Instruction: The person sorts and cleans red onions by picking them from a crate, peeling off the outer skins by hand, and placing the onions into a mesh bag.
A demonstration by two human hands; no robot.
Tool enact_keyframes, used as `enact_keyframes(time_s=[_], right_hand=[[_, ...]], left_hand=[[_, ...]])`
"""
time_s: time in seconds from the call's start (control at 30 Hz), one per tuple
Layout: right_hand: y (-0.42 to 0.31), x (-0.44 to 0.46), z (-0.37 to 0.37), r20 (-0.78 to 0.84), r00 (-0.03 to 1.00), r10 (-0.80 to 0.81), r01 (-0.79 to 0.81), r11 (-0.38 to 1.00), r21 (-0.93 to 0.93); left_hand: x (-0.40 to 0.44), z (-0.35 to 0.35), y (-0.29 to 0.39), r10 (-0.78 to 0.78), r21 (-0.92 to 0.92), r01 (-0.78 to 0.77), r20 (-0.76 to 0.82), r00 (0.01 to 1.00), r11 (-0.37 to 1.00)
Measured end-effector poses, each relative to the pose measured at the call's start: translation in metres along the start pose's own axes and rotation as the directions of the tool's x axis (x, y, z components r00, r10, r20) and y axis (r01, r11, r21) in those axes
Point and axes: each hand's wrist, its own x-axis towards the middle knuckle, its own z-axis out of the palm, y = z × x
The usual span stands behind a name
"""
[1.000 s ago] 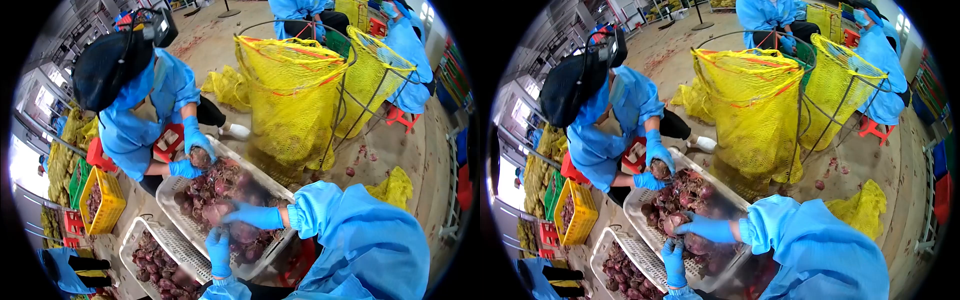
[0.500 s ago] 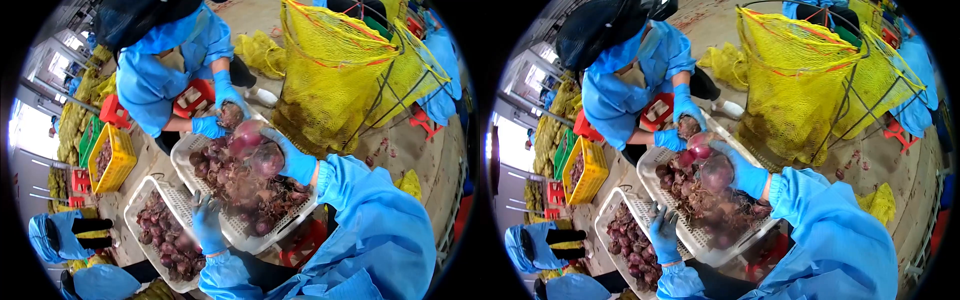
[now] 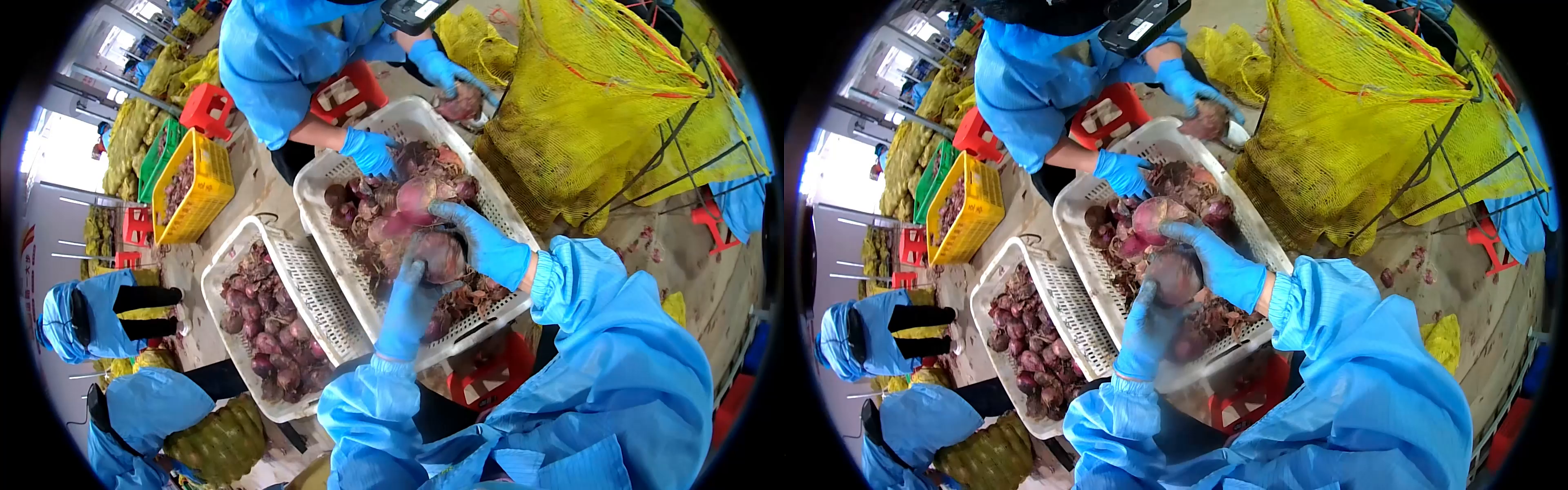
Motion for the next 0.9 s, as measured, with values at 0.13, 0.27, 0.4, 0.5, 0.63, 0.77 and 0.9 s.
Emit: enact_keyframes(time_s=[0.13, 0.27, 0.4, 0.5, 0.63, 0.77, 0.9], right_hand=[[0.001, -0.001, 0.003, 0.195, 0.981, 0.007, -0.015, 0.999, 0.038], [0.007, 0.024, -0.014, 0.192, 0.981, 0.021, -0.053, 0.985, 0.163], [-0.006, 0.022, -0.013, 0.111, 0.992, -0.062, 0.027, 0.956, 0.291], [-0.021, 0.013, -0.008, 0.147, 0.986, -0.076, 0.022, 0.941, 0.339], [-0.032, 0.018, -0.008, 0.102, 0.988, -0.111, 0.058, 0.905, 0.421], [-0.032, 0.024, -0.014, 0.023, 0.985, -0.169, 0.155, 0.942, 0.297], [-0.026, 0.021, -0.012, 0.132, 0.982, -0.138, 0.124, 0.986, 0.115]], left_hand=[[-0.002, -0.025, -0.012, -0.066, -0.110, 0.055, -0.099, 0.993, 0.992], [0.002, -0.017, -0.008, -0.159, -0.337, 0.092, -0.175, 0.972, 0.937], [0.003, -0.021, -0.002, -0.051, -0.312, -0.034, -0.259, 0.965, 0.949], [0.003, -0.033, 0.005, -0.018, -0.344, -0.074, -0.257, 0.966, 0.936], [-0.006, -0.026, 0.011, 0.244, -0.100, -0.262, -0.159, 0.957, 0.960], [-0.003, -0.038, 0.004, 0.411, 0.492, -0.222, -0.317, 0.855, 0.842], [0.001, -0.033, 0.024, 0.058, -0.385, -0.220, -0.390, 0.919, 0.896]])
